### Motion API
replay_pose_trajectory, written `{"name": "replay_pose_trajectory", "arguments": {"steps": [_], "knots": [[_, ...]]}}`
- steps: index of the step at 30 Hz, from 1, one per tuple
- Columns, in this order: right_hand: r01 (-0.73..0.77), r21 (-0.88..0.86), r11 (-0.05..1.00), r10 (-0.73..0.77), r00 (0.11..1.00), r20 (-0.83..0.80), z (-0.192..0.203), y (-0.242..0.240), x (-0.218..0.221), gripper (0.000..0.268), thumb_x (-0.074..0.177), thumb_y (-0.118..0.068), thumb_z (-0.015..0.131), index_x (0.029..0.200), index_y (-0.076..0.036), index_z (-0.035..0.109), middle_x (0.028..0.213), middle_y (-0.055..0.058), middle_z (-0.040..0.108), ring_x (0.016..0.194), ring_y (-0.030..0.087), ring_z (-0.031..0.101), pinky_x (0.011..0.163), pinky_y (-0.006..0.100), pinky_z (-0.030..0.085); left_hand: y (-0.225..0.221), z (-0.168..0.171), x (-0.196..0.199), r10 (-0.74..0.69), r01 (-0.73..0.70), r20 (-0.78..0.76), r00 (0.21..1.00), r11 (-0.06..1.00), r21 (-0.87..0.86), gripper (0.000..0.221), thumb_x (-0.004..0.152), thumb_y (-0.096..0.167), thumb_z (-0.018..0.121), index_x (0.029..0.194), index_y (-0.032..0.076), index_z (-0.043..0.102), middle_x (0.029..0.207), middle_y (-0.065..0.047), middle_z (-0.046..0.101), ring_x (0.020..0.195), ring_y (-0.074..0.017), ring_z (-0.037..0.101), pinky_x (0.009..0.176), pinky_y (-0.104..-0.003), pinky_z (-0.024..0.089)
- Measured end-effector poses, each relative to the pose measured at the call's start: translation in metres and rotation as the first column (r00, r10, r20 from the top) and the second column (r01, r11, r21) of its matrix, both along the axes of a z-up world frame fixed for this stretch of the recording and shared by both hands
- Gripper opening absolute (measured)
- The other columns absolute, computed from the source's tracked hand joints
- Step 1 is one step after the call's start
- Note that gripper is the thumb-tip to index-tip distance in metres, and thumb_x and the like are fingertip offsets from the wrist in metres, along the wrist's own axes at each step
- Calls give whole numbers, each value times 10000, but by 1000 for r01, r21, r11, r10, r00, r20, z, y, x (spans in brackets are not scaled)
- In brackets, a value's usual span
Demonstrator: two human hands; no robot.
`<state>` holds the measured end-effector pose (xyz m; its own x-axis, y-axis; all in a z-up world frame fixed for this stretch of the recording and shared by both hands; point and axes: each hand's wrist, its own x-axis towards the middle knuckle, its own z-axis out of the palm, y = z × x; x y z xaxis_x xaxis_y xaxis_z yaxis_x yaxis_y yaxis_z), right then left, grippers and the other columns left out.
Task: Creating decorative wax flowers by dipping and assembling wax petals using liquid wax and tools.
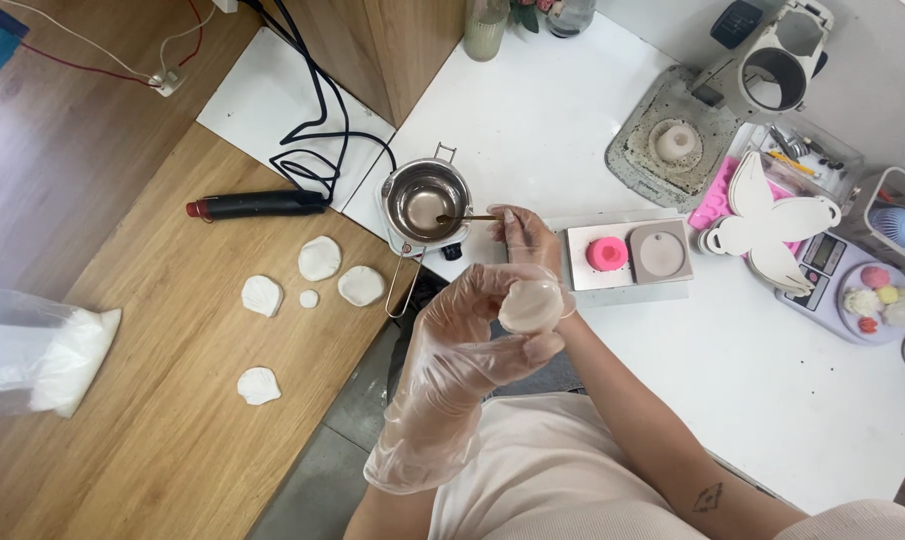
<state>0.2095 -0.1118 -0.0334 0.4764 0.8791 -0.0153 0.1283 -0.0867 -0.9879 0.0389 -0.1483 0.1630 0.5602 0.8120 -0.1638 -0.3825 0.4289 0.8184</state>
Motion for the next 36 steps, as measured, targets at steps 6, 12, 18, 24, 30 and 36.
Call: {"name": "replay_pose_trajectory", "arguments": {"steps": [6, 12, 18, 24, 30, 36], "knots": [[43, -44, 998, -44, 999, -16, -13, 3, -1, 223, 1069, -159, 571, 1152, -42, 742, 870, 24, 722, 794, 83, 631, 783, 237, 547, -14, 3, -8, -162, 160, 93, 982, 987, 29, 474, 768, 183, 920, 1170, 43, 711, 1203, -46, 745, 1145, -137, 678, 1042, -348, 556], [21, -97, 995, -19, 1000, 22, 11, -1, -9, 222, 1066, -168, 566, 1159, -74, 745, 863, 32, 722, 799, 86, 642, 787, 236, 548, -17, 17, -17, -85, 100, -61, 995, 947, 304, 536, 695, 188, 955, 1191, 138, 758, 1220, 17, 755, 1191, -116, 675, 1002, -304, 536], [23, -67, 997, -19, 998, 55, 2, -2, -11, 217, 1054, -157, 575, 1155, -71, 746, 890, 41, 728, 810, 97, 656, 803, 250, 565, -24, 8, -26, -62, 53, 18, 998, 947, 317, 524, 659, 183, 983, 1146, 170, 791, 1093, 37, 759, 973, -94, 576, 967, -274, 514], [-36, -62, 997, 38, 999, 32, 1, -2, -8, 221, 1072, -140, 547, 1171, -47, 721, 968, 47, 739, 846, 90, 665, 827, 250, 574, -27, 4, -27, -15, 34, -52, 999, 917, 399, 544, 608, 221, 971, 1120, 194, 792, 1079, 59, 770, 999, -83, 632, 903, -261, 555], [-29, -44, 999, 32, 996, 81, 1, -3, -9, 230, 1070, -134, 551, 1175, -32, 728, 963, 53, 740, 834, 99, 661, 816, 249, 572, -28, 5, -28, -23, 46, -60, 998, 906, 420, 538, 605, 207, 977, 1109, 203, 789, 1066, 56, 763, 999, -91, 640, 945, -285, 566], [-30, -51, 998, 33, 998, 49, 7, -4, -11, 227, 1060, -137, 547, 1173, -40, 718, 988, 32, 746, 844, 88, 667, 820, 243, 577, -33, -5, -28, 2, 1, -7, 1000, 928, 374, 595, 656, 197, 994, 1207, 201, 770, 1037, 46, 702, 1001, -84, 650, 950, -297, 582]]}}
